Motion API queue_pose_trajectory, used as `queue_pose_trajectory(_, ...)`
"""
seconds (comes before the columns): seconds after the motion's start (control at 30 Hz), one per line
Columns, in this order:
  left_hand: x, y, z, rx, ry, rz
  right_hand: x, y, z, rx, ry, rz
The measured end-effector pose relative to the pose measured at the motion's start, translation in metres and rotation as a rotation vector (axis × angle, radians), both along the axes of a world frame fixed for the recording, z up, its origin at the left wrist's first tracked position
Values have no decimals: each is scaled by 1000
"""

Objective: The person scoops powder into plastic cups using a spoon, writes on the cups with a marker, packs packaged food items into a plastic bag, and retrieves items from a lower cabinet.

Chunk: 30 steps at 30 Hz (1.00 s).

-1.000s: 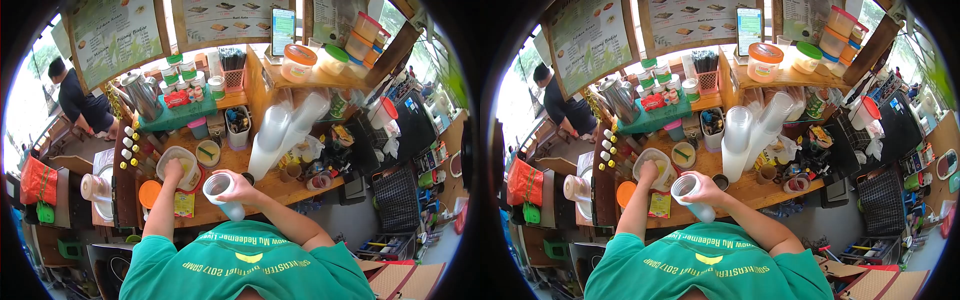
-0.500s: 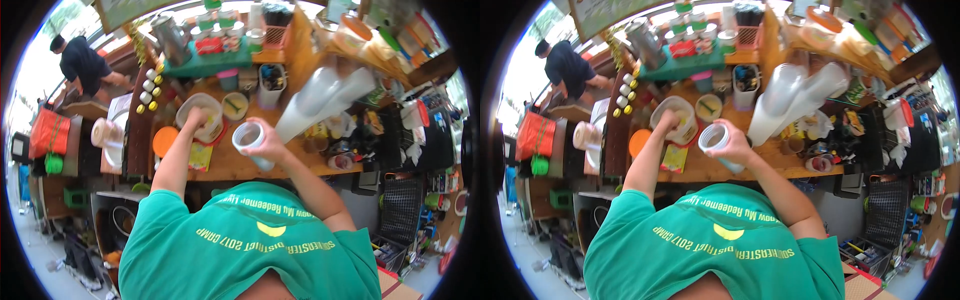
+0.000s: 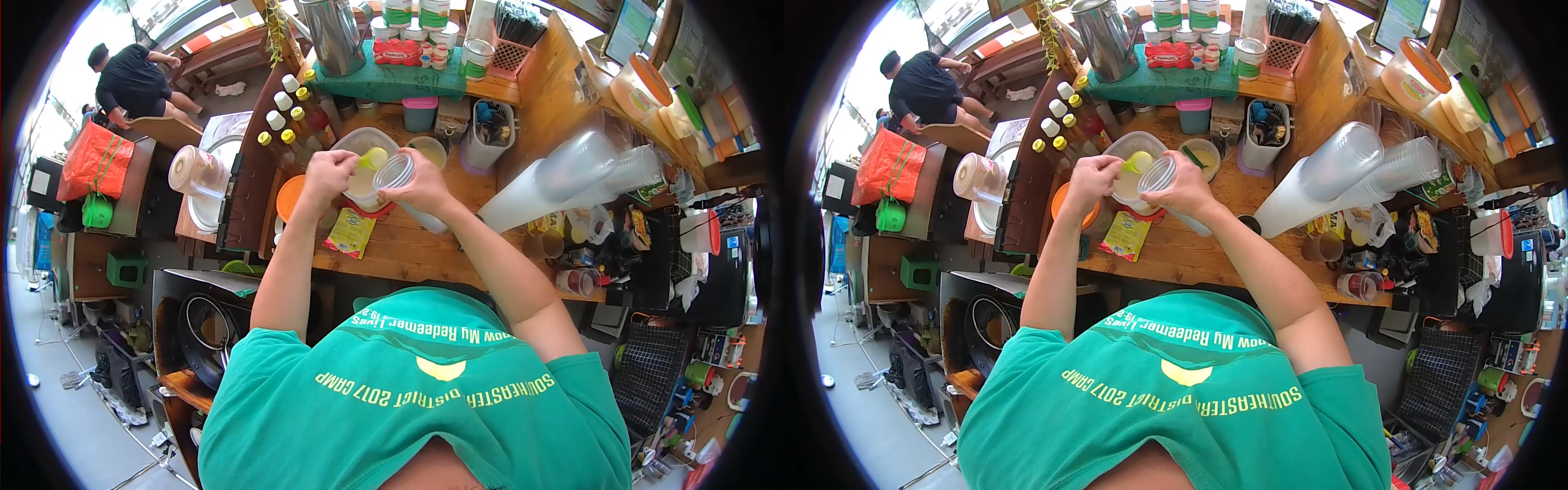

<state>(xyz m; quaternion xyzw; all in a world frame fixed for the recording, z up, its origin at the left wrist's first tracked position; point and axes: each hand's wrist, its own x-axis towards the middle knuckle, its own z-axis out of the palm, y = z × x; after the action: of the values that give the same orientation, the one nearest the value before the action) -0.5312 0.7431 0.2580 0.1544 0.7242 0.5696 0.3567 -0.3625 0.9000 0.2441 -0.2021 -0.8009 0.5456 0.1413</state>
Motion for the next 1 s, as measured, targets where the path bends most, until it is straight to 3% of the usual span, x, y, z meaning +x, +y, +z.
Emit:
queue_pose_trajectory(0.07,20,-3,6,257,958,-269,-6,0,0,2,47,17)
queue_pose_trajectory(0.1,23,-1,14,260,955,-271,-7,0,1,4,44,13)
queue_pose_trajectory(0.17,24,3,25,212,1198,-253,-8,1,0,41,49,15)
queue_pose_trajectory(0.23,0,29,1,77,1193,-278,-2,-1,2,27,34,-4)
queue_pose_trajectory(0.3,-28,63,-61,-482,1206,-477,4,-5,-2,15,21,-12)
queue_pose_trajectory(0.37,-36,86,-104,-536,1052,-566,7,-7,-5,21,-12,-42)
queue_pose_trajectory(0.47,-24,101,-120,-706,852,-487,15,-11,2,-16,-62,-57)
queue_pose_trajectory(0.5,-25,100,-116,-708,850,-490,16,-10,2,-19,-64,-58)
queue_pose_trajectory(0.57,-31,96,-106,-734,382,-348,18,-11,1,0,-56,-86)
queue_pose_trajectory(0.7,-49,67,-90,-586,308,-268,14,-9,-8,7,-84,-125)
queue_pose_trajectory(0.77,-48,49,-61,-387,103,-178,9,-6,-12,36,-88,-118)
queue_pose_trajectory(0.9,-30,27,-12,-300,77,-134,0,-2,-10,21,-85,-103)
queue_pose_trajectory(0.97,-13,19,3,-190,318,-248,-5,-1,-10,55,-48,-89)
queue_pose_trajectory(1.0,-2,13,10,-190,317,-250,-6,-3,-6,54,-49,-91)
